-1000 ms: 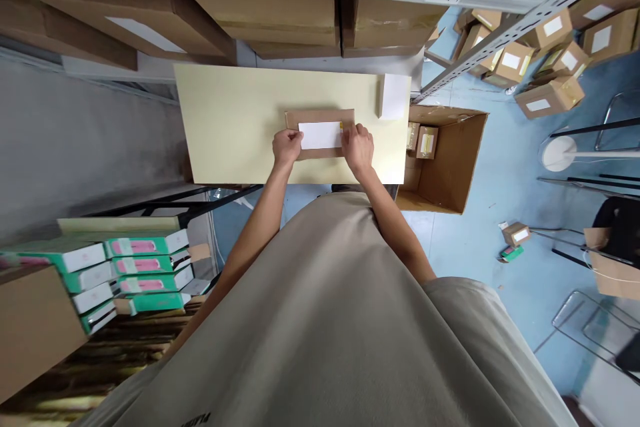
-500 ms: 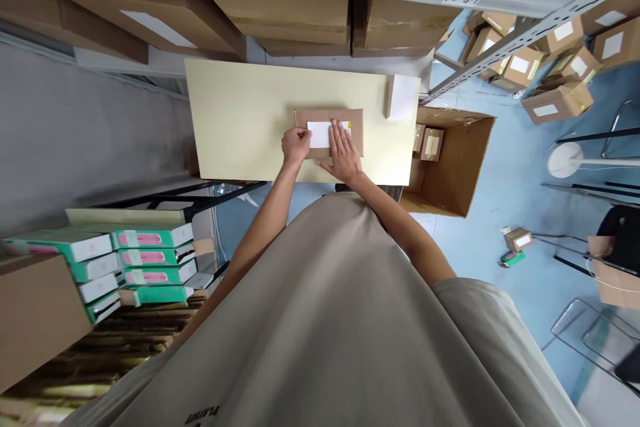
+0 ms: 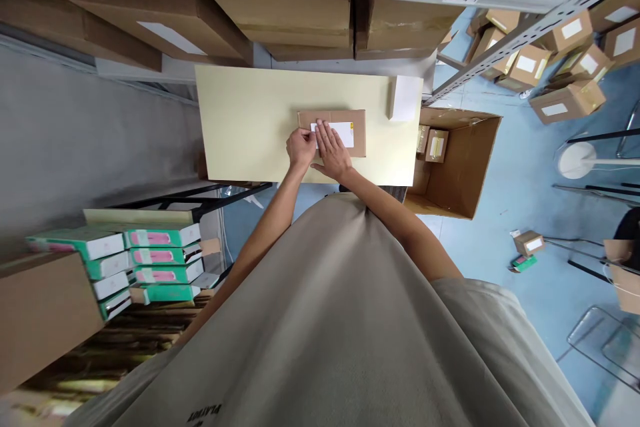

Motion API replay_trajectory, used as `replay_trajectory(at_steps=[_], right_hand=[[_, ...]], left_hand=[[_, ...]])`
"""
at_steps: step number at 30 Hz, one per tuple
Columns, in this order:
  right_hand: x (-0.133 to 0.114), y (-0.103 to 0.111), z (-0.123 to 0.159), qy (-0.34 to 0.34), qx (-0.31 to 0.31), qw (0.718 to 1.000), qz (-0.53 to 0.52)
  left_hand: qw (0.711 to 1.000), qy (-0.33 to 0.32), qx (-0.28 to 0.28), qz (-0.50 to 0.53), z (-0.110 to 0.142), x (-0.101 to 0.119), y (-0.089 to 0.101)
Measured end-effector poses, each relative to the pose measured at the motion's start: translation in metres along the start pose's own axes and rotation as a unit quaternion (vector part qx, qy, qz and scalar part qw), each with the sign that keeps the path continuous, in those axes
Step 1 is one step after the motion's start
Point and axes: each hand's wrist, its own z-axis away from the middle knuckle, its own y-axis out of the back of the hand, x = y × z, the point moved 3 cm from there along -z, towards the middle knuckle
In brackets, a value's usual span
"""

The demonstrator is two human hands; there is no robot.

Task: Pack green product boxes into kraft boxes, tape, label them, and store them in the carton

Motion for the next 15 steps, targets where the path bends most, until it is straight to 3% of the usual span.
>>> replay_trajectory(at_steps=[5, 15], right_hand=[[0.003, -0.007, -0.002, 0.011, -0.010, 1.000, 0.012], [-0.002, -0.015, 0.000, 0.059, -0.002, 0.998, 0.006]], left_hand=[[0.999, -0.021, 0.010, -0.032, 0.001, -0.003, -0.003], [0.999, -0.016, 0.042, 0.003, -0.003, -0.017, -0.001]])
